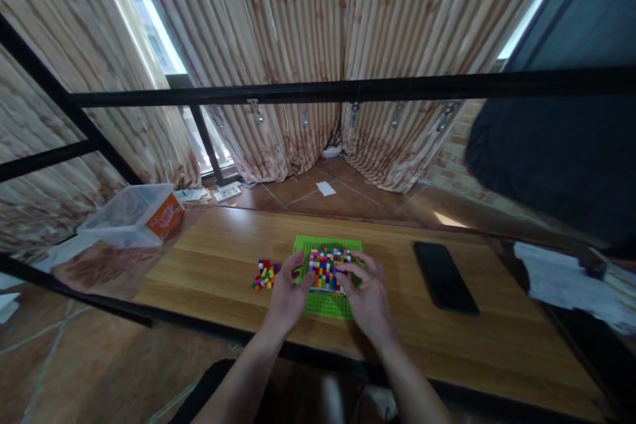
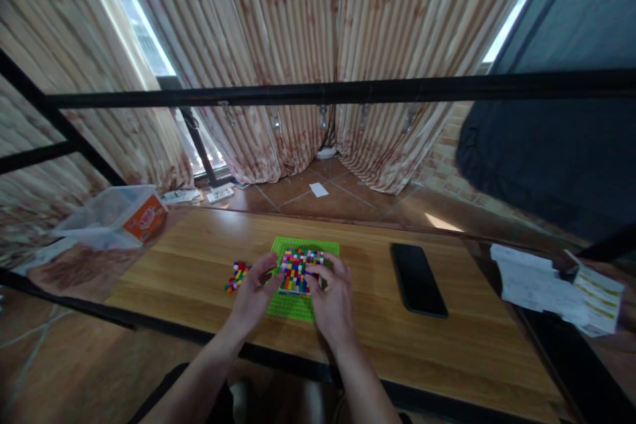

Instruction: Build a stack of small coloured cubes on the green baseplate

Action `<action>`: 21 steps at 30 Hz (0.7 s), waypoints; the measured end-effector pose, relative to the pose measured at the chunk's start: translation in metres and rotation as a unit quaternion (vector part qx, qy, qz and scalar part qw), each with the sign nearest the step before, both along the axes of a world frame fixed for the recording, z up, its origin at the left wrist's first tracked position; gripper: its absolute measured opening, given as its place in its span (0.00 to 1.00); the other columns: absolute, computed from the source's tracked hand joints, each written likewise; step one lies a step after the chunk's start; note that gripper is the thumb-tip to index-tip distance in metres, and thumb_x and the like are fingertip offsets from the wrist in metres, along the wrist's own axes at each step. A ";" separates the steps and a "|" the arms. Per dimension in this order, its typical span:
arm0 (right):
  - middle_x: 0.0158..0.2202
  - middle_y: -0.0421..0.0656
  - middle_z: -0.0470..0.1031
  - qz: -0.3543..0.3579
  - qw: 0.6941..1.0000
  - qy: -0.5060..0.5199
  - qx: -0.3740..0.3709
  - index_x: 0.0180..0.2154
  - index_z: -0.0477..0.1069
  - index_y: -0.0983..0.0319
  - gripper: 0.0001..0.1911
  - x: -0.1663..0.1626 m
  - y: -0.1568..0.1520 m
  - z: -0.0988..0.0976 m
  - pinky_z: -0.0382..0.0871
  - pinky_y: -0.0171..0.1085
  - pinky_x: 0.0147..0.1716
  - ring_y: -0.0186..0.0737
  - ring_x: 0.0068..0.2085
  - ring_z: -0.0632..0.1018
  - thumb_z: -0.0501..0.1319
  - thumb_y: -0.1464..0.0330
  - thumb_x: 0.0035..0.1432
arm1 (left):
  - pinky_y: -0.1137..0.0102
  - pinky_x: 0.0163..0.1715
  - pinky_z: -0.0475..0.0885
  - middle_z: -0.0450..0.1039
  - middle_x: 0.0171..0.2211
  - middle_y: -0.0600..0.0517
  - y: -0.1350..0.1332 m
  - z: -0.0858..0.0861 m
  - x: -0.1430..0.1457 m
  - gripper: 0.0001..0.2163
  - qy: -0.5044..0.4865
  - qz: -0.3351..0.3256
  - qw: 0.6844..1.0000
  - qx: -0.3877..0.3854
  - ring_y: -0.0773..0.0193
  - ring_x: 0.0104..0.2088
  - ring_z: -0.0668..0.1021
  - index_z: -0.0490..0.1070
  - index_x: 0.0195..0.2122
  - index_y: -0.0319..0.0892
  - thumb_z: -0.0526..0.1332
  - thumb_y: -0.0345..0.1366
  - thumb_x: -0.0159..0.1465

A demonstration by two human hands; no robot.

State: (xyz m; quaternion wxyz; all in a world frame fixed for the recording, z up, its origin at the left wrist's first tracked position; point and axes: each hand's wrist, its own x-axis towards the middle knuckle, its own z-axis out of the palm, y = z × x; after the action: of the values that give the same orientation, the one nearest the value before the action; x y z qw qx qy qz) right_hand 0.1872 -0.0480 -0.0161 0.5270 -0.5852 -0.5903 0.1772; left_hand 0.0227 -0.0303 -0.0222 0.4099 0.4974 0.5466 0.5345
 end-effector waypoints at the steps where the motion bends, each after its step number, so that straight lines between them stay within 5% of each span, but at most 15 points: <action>1: 0.51 0.46 0.72 -0.005 1.000 0.003 -0.004 0.32 0.81 0.54 0.07 0.003 0.001 0.001 0.62 0.52 0.55 0.50 0.54 0.71 0.63 0.62 0.55 | 0.57 0.55 0.69 0.75 0.50 0.42 0.001 0.000 0.002 0.20 -0.003 -0.011 1.000 0.000 0.55 0.52 0.76 0.71 0.49 0.39 0.66 0.34 0.54; 9: 0.51 0.47 0.74 -0.018 0.989 0.125 -0.072 0.34 0.80 0.56 0.10 0.045 -0.001 0.000 0.62 0.51 0.55 0.50 0.54 0.73 0.67 0.59 0.51 | 0.60 0.58 0.68 0.73 0.55 0.44 -0.002 -0.009 0.008 0.25 0.050 -0.087 0.995 0.000 0.58 0.54 0.75 0.63 0.59 0.40 0.62 0.35 0.60; 21: 0.45 0.46 0.77 0.025 0.973 0.204 -0.106 0.30 0.81 0.57 0.09 0.027 0.005 -0.018 0.69 0.47 0.50 0.47 0.47 0.77 0.71 0.62 0.44 | 0.57 0.59 0.66 0.70 0.58 0.40 -0.010 0.008 0.021 0.27 0.178 -0.056 0.980 -0.064 0.51 0.59 0.72 0.62 0.62 0.36 0.59 0.35 0.61</action>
State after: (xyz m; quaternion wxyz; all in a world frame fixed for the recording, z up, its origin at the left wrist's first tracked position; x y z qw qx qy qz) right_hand 0.2145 -0.0433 -0.0346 0.5665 -0.5743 -0.4629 0.3675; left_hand 0.0436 -0.0407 -0.0142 0.3661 0.5871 0.6151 0.3781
